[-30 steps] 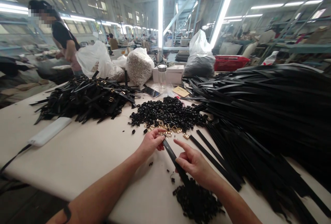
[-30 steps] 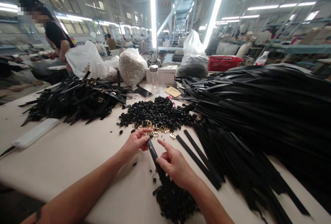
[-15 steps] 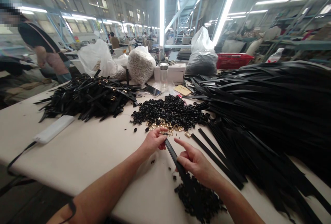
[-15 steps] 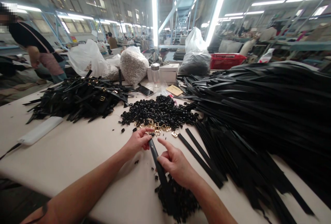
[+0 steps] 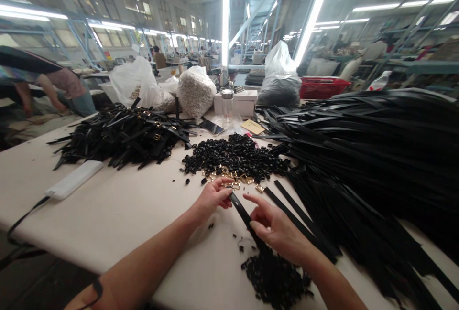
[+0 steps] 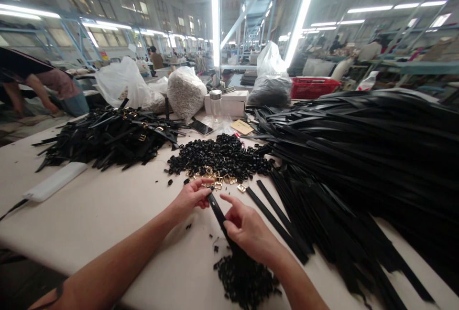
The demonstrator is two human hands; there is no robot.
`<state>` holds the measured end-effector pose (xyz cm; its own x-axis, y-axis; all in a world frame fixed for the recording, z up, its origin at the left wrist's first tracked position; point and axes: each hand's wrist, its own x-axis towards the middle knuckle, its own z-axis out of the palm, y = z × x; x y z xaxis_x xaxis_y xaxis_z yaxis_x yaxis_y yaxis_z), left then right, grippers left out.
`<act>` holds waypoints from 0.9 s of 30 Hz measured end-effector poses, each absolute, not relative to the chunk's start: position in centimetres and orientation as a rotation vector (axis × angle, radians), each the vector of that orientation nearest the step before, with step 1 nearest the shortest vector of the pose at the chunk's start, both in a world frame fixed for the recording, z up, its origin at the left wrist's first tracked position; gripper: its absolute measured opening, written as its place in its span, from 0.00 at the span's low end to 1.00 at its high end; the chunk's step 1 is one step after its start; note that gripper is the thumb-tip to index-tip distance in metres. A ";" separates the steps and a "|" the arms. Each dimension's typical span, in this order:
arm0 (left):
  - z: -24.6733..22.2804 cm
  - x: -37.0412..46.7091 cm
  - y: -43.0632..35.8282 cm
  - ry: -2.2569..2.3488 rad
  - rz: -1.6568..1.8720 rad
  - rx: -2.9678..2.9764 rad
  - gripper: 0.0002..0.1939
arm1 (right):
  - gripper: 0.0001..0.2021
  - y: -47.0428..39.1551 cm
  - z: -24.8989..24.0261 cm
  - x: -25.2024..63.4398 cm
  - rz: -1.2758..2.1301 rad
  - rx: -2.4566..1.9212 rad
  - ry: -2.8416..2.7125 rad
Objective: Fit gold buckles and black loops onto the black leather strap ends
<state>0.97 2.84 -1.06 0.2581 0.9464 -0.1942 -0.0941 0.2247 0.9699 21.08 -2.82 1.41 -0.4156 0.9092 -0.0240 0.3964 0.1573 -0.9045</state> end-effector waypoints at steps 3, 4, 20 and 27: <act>-0.8 1.1 2.6 0.966 0.928 0.996 0.25 | 0.23 -2.4 2.0 22.2 0.697 -1.401 -2.064; -0.9 1.2 2.5 0.946 0.921 0.978 0.25 | 0.21 -2.3 2.1 22.4 0.556 -1.432 -2.088; -2.3 2.2 2.2 0.751 0.868 1.005 0.31 | 0.10 -1.6 -1.1 20.6 0.564 -1.195 -2.026; -2.9 2.3 2.3 0.688 0.872 1.068 0.33 | 0.10 -1.5 -1.0 20.7 0.605 -1.184 -2.078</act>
